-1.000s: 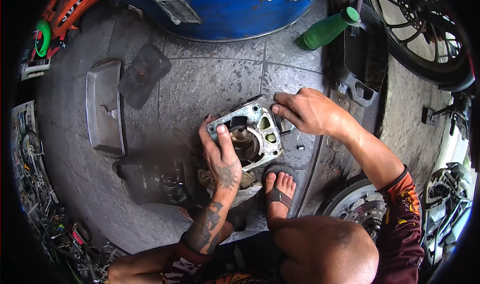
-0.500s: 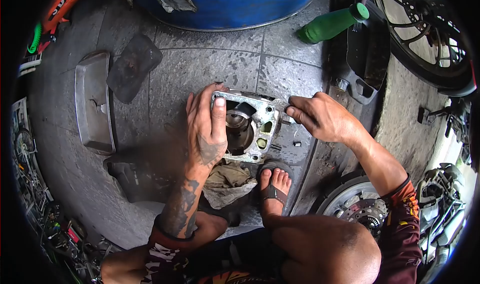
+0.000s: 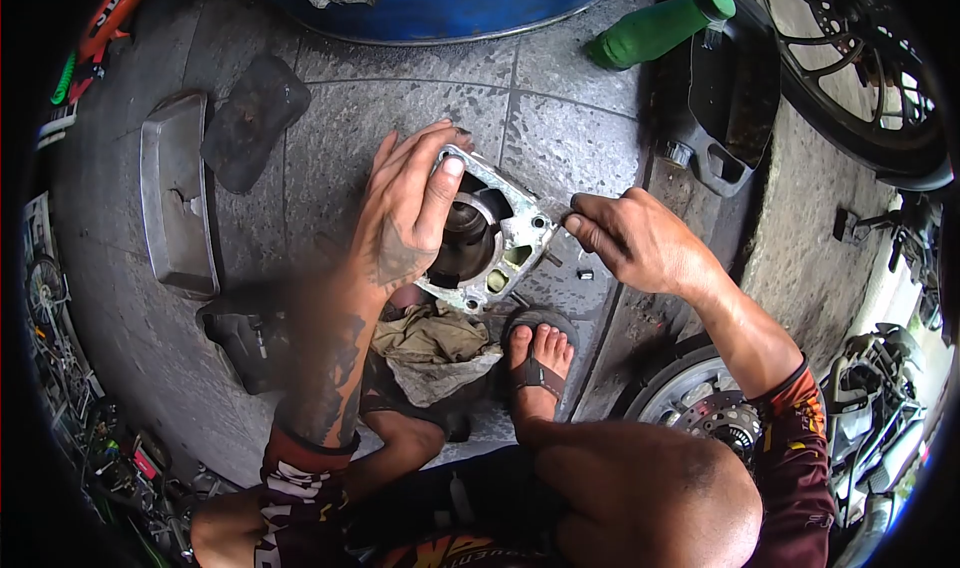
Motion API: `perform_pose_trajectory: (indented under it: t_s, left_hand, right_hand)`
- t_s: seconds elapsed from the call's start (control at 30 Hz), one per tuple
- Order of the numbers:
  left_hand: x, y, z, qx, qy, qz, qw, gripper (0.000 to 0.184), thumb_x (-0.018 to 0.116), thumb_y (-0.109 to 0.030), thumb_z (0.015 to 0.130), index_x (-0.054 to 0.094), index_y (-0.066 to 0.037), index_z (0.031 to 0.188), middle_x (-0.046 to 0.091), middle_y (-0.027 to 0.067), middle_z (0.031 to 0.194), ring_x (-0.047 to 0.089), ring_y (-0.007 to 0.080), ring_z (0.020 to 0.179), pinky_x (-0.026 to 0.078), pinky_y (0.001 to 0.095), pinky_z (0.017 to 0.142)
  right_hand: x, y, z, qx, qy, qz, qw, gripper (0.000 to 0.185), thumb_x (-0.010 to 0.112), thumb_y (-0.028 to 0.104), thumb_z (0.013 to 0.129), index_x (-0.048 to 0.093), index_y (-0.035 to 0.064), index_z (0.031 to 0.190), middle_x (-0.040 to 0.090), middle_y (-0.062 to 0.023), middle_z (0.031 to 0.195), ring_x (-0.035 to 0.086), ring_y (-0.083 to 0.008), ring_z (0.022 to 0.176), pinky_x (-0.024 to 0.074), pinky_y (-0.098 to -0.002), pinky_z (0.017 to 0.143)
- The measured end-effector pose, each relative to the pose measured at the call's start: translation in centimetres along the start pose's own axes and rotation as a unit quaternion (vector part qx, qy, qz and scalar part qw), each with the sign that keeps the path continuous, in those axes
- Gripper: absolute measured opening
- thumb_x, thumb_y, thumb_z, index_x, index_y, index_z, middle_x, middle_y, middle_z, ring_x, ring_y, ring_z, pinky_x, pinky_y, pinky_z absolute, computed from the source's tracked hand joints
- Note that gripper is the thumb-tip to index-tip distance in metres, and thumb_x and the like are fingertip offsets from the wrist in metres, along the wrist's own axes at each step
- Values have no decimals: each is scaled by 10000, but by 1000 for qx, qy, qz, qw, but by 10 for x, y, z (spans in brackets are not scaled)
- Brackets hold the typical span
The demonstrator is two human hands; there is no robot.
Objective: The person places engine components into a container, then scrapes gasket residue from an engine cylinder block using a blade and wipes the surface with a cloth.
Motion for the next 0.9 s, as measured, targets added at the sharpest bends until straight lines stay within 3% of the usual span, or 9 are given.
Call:
perform_pose_trajectory:
  t_s: [0.07,0.23,0.27,0.3,0.6,0.73,0.83,0.9]
  left_hand:
    - [1,1,0,-11,-2,-13,1000,478,376,-339,1018,566,45,1231,613,220,1225,555,400,1162,375,434,1042]
    - [-1,-1,4,-23,25,-50,998,486,400,-343,1013,554,55,1244,607,227,1216,568,387,1129,403,414,1008]
    - [-1,-2,6,-29,31,-72,997,454,407,-335,1013,559,40,1219,617,225,1199,565,393,1138,352,453,1052]
    - [0,-4,7,-34,37,-95,994,423,414,-327,1012,563,25,1193,627,224,1183,562,399,1148,302,492,1096]
    - [5,-8,20,28,66,-67,995,400,446,-313,998,588,18,1173,642,190,1156,583,362,1108,329,447,1073]
    - [6,-6,19,32,64,-69,995,395,450,-307,996,591,19,1169,644,188,1154,583,363,1109,332,446,1072]
    - [4,-8,18,43,45,-54,997,401,453,-308,995,597,22,1172,650,192,1150,586,366,1111,335,450,1072]
    - [4,-7,16,62,25,-13,998,405,455,-304,995,602,26,1176,654,203,1148,589,374,1110,336,459,1070]
  right_hand:
    - [-2,4,0,28,7,-26,999,301,526,254,990,605,-11,873,572,-258,628,600,-462,682,468,-519,651]
    - [2,4,-2,56,7,-19,998,300,527,262,991,616,-6,890,579,-256,635,609,-457,694,470,-512,650]
    - [2,4,-4,65,6,-16,998,304,525,266,993,617,-6,892,583,-256,641,611,-455,701,471,-508,653]
    - [2,3,-5,66,7,-17,998,304,525,266,993,617,-6,892,583,-256,641,611,-455,701,471,-508,653]
    - [4,-7,-4,12,30,5,999,302,529,256,988,604,-12,870,575,-255,640,601,-460,702,464,-515,659]
    - [18,2,-19,73,-53,22,996,279,529,225,989,596,-16,867,567,-267,632,591,-471,672,458,-528,635]
    - [36,-1,-25,60,-142,67,986,263,524,201,989,551,-7,830,557,-260,621,583,-470,666,442,-531,617]
    - [42,-3,-26,78,-147,84,983,260,525,200,989,548,-6,831,554,-258,620,579,-471,662,439,-529,612]
Point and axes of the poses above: each hand's wrist, its own z-axis towards the middle knuckle, its own x-axis out of the palm, y = z × x, the point moved 5 cm from there along z, towards the middle knuckle
